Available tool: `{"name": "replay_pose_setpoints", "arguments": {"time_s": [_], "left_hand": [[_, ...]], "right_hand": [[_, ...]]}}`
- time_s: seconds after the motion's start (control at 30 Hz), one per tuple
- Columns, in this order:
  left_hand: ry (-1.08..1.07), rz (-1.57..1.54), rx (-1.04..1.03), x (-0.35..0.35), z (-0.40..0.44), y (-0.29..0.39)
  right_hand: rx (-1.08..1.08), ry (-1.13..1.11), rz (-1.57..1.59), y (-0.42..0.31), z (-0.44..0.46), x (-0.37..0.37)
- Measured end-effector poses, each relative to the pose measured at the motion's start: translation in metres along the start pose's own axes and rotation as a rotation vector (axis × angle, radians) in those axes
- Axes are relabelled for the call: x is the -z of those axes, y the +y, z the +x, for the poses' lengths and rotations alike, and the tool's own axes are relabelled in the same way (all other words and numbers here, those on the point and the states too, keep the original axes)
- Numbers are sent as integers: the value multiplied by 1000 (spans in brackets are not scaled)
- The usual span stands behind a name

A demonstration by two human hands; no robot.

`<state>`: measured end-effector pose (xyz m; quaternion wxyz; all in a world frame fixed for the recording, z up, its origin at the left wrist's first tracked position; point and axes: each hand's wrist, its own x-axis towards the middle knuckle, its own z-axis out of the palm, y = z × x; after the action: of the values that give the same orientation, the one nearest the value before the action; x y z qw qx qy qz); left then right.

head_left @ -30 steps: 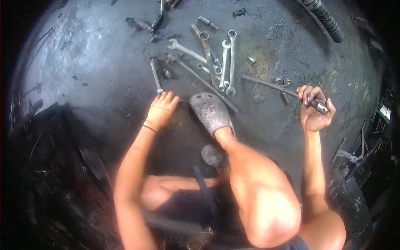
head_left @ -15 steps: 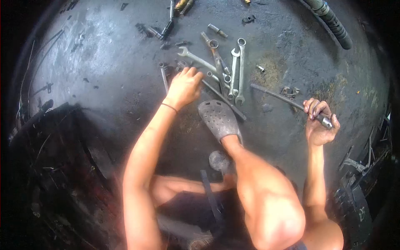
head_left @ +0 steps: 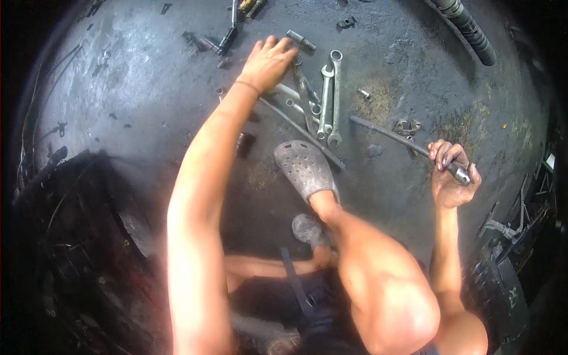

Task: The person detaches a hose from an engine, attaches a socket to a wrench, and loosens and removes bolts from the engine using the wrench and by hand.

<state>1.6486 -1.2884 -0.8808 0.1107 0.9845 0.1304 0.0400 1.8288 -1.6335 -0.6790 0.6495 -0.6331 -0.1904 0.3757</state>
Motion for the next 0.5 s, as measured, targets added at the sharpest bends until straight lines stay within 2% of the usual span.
{"name": "replay_pose_setpoints", "arguments": {"time_s": [0.1, 0.2, 0.23, 0.33, 0.37, 0.43, 0.47, 0.5], "left_hand": [[-254, 66, -120, -1, 16, -7], [-286, 105, -186, -1, 20, -11], [-206, 141, -218, -2, 16, -13], [-257, 134, -164, 5, 11, -12], [-317, 149, -167, 9, 11, -12], [-194, 171, -220, -2, 5, -22], [-440, 105, -180, 21, 8, -15], [-701, 43, -60, 40, 14, -15]], "right_hand": [[9, 15, 14, 1, -2, 1], [22, 36, 33, 6, -3, 5], [27, 30, 40, 6, -3, 4], [59, 76, 75, 8, 0, -3], [74, 95, 173, 9, 0, -8], [52, 118, 387, 4, 4, -16], [37, 195, 410, -5, 5, -27], [36, 101, 392, -11, 5, -32]]}}
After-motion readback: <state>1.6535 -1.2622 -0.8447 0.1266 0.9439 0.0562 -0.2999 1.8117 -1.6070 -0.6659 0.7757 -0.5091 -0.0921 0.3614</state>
